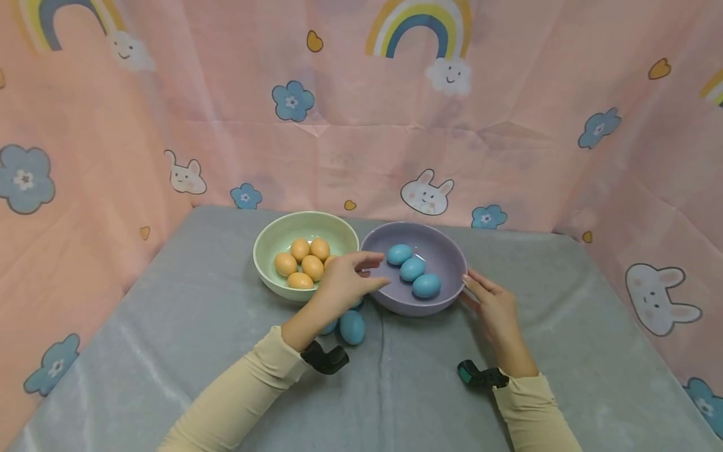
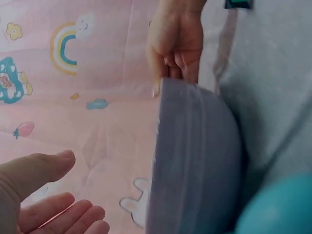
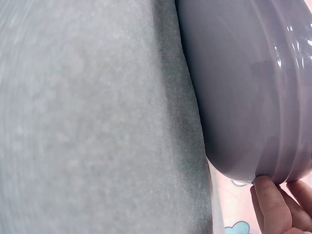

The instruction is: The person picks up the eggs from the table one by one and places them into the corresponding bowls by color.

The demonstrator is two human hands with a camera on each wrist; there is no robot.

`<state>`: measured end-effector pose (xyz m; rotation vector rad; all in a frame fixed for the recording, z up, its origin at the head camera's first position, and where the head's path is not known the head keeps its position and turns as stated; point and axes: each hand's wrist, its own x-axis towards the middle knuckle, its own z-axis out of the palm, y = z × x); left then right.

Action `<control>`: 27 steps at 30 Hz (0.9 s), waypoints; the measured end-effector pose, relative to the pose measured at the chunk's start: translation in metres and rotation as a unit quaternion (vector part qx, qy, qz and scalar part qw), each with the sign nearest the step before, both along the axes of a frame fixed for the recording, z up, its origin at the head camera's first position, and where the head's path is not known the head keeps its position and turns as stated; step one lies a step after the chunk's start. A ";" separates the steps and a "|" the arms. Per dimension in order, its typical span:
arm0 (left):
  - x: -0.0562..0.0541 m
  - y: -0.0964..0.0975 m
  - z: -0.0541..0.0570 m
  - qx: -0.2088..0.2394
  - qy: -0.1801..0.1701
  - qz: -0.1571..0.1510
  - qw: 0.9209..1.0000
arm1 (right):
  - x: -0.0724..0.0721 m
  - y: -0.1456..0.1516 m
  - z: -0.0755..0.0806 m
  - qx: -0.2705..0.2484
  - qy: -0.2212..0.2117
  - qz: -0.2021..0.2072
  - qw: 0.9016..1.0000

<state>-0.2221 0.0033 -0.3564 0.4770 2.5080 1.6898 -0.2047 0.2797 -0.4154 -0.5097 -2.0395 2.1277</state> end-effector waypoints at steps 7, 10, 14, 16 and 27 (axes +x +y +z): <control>0.016 -0.031 -0.009 -0.017 -0.009 0.015 1.000 | 0.000 -0.001 0.000 -0.003 0.001 -0.002 1.000; 0.021 -0.039 -0.012 -0.017 -0.010 0.015 1.000 | 0.000 -0.001 0.000 -0.004 0.001 0.002 1.000; 0.026 -0.048 -0.017 -0.006 -0.013 0.021 1.000 | 0.000 -0.001 0.001 -0.003 -0.001 0.004 1.000; 0.029 -0.051 -0.020 -0.002 -0.012 0.026 1.000 | 0.000 -0.001 0.001 -0.003 -0.001 0.005 1.000; 0.037 -0.064 -0.035 -0.006 -0.027 0.065 0.997 | -0.001 0.000 0.001 -0.005 -0.011 0.003 1.000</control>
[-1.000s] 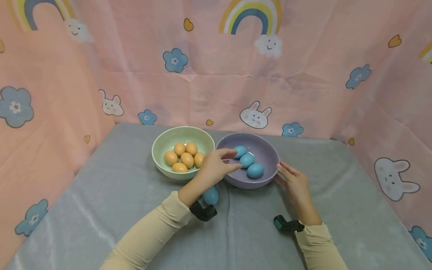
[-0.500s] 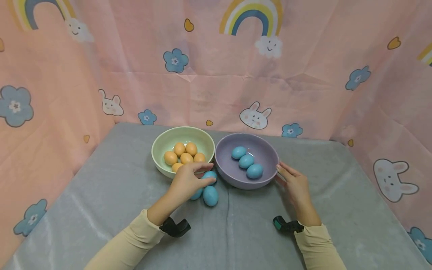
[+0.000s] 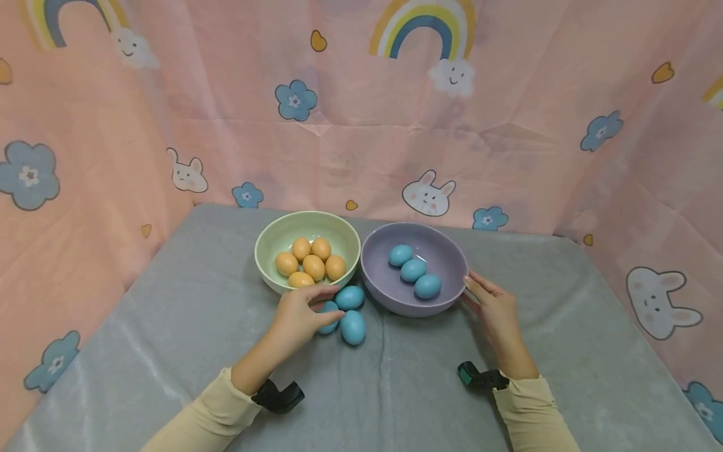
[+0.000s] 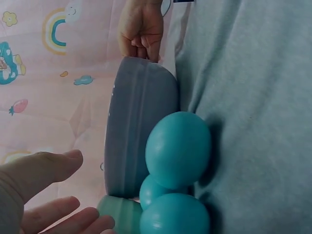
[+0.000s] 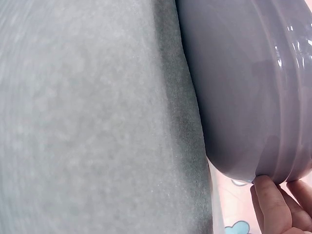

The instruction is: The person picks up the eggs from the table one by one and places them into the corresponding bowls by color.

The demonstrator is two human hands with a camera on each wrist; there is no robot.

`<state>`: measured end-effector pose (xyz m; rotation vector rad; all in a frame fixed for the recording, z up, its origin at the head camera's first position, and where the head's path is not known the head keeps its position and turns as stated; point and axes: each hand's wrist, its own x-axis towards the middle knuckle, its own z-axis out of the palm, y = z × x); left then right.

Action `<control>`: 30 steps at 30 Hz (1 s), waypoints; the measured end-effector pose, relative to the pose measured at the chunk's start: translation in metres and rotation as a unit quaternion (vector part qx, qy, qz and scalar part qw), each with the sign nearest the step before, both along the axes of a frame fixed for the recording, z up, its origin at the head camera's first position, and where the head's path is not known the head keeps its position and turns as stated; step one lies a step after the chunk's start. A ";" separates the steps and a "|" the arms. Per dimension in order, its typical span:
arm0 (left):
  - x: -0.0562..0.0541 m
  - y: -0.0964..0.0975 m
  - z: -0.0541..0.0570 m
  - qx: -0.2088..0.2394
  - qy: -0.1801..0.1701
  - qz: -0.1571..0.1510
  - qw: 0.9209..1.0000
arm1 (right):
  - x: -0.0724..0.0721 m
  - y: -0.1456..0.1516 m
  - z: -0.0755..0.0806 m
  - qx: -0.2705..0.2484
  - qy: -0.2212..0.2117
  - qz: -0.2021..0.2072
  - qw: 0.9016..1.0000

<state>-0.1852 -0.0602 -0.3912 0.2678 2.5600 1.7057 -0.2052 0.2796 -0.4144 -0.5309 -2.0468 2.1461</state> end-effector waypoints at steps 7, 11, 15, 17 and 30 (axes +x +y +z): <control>0.003 -0.006 -0.013 -0.003 0.002 0.019 1.000 | 0.001 0.000 0.000 0.010 -0.013 0.003 1.000; 0.006 -0.010 -0.018 -0.016 0.010 0.028 0.999 | 0.002 0.000 -0.001 0.013 -0.019 0.004 1.000; 0.007 -0.013 -0.022 -0.044 0.024 0.031 0.998 | 0.002 0.000 -0.002 0.016 -0.019 0.003 1.000; 0.008 -0.013 -0.023 -0.062 0.030 0.032 0.997 | 0.002 0.000 -0.002 0.014 -0.017 0.003 1.000; 0.006 -0.013 -0.032 -0.097 0.047 0.029 0.994 | 0.000 0.001 0.000 -0.001 -0.009 0.008 1.000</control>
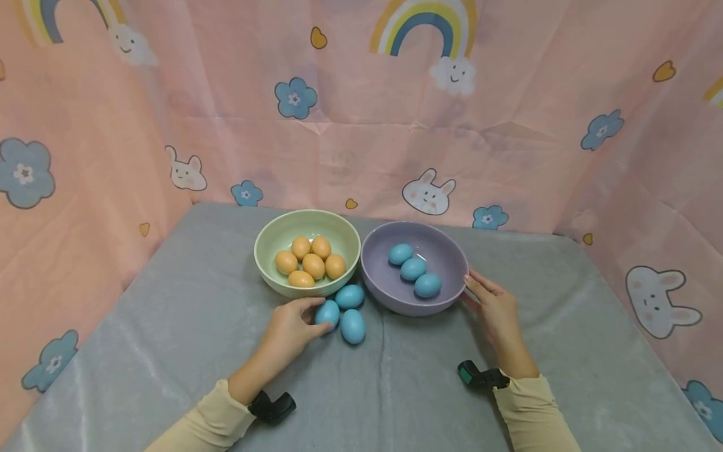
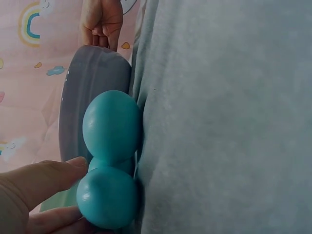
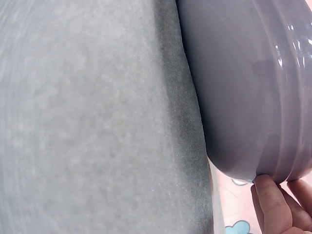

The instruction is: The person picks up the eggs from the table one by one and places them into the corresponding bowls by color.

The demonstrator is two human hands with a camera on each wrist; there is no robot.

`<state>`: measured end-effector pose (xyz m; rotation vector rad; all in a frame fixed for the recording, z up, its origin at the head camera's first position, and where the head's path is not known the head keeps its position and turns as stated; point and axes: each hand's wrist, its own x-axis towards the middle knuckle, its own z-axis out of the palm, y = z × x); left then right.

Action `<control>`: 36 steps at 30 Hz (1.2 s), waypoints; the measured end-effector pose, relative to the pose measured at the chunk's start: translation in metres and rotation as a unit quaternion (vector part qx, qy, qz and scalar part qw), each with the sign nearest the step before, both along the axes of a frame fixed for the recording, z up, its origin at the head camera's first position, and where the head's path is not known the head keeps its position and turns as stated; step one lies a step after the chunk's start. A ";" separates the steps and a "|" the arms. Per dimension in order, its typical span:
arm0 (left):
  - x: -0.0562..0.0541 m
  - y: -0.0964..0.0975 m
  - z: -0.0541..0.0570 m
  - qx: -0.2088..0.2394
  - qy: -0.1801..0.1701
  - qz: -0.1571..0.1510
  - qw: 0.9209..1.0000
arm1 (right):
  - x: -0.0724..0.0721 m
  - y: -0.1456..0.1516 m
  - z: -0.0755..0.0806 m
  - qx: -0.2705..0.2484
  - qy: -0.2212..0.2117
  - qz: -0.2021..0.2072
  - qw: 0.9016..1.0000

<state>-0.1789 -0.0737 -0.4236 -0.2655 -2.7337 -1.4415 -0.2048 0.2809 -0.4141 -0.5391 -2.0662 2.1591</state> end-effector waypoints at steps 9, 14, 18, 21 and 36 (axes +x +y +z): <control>-0.002 0.003 -0.002 -0.005 0.001 0.000 1.000 | -0.001 0.000 0.001 -0.014 0.016 -0.004 1.000; -0.002 0.004 -0.002 -0.016 0.000 0.002 1.000 | -0.001 0.001 0.002 -0.007 0.012 -0.002 1.000; -0.003 0.004 -0.004 -0.014 -0.006 0.003 1.000 | 0.000 0.000 0.002 -0.010 0.013 -0.003 1.000; -0.003 0.003 -0.007 0.003 -0.013 0.003 1.000 | 0.001 -0.001 0.001 -0.010 0.015 -0.004 1.000; -0.002 0.007 0.023 0.085 -0.048 -0.019 0.995 | 0.000 -0.001 -0.001 -0.009 0.015 -0.009 1.000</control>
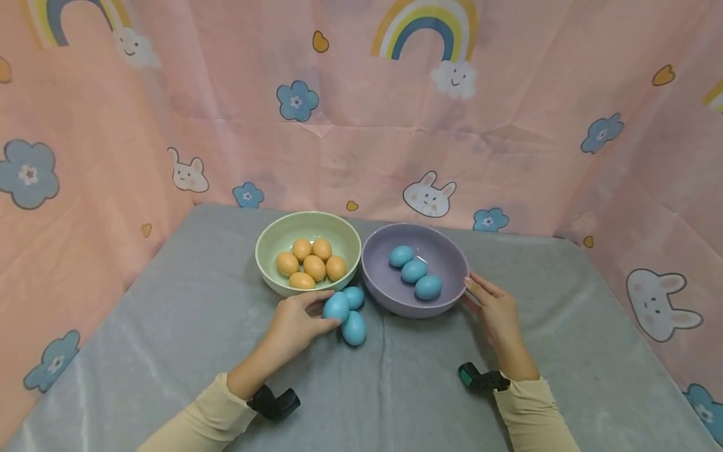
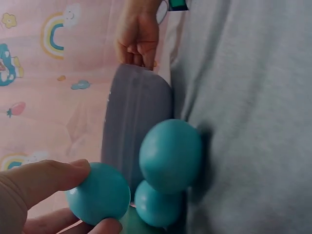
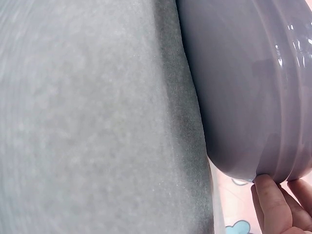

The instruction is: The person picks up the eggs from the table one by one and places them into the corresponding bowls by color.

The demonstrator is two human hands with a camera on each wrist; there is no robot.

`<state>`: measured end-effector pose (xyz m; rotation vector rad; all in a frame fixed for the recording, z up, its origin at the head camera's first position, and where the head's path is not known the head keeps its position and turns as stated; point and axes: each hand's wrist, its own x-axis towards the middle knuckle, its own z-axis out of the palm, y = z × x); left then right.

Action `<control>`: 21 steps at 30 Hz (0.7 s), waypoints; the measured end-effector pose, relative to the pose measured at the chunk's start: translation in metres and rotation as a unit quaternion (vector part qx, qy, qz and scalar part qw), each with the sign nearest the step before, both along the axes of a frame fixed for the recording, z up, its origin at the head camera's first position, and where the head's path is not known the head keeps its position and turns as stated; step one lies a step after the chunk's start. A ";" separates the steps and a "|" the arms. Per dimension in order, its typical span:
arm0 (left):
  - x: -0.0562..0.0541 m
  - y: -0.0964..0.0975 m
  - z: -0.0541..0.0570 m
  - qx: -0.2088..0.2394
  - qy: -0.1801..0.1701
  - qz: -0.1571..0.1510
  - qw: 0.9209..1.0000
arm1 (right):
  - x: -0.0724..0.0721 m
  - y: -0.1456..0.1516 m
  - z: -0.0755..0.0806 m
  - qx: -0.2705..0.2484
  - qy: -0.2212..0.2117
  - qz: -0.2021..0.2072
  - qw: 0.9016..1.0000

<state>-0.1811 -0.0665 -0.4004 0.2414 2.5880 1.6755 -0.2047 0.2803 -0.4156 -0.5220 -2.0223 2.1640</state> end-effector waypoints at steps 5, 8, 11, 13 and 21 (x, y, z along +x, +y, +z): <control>-0.004 0.007 0.013 0.021 -0.013 -0.017 1.000 | 0.000 0.000 0.001 0.004 0.002 0.003 1.000; -0.007 0.013 0.017 0.035 -0.016 -0.026 0.999 | 0.000 0.000 0.001 0.000 0.006 0.008 1.000; -0.011 0.021 0.022 0.043 -0.009 -0.033 0.998 | 0.000 -0.001 0.001 -0.005 0.007 0.010 1.000; -0.013 0.025 0.025 0.042 -0.005 -0.033 0.999 | 0.001 -0.001 0.001 -0.004 0.005 0.011 1.000; -0.022 0.040 0.035 0.035 0.019 -0.035 0.999 | 0.000 0.000 0.000 0.007 -0.001 0.008 1.000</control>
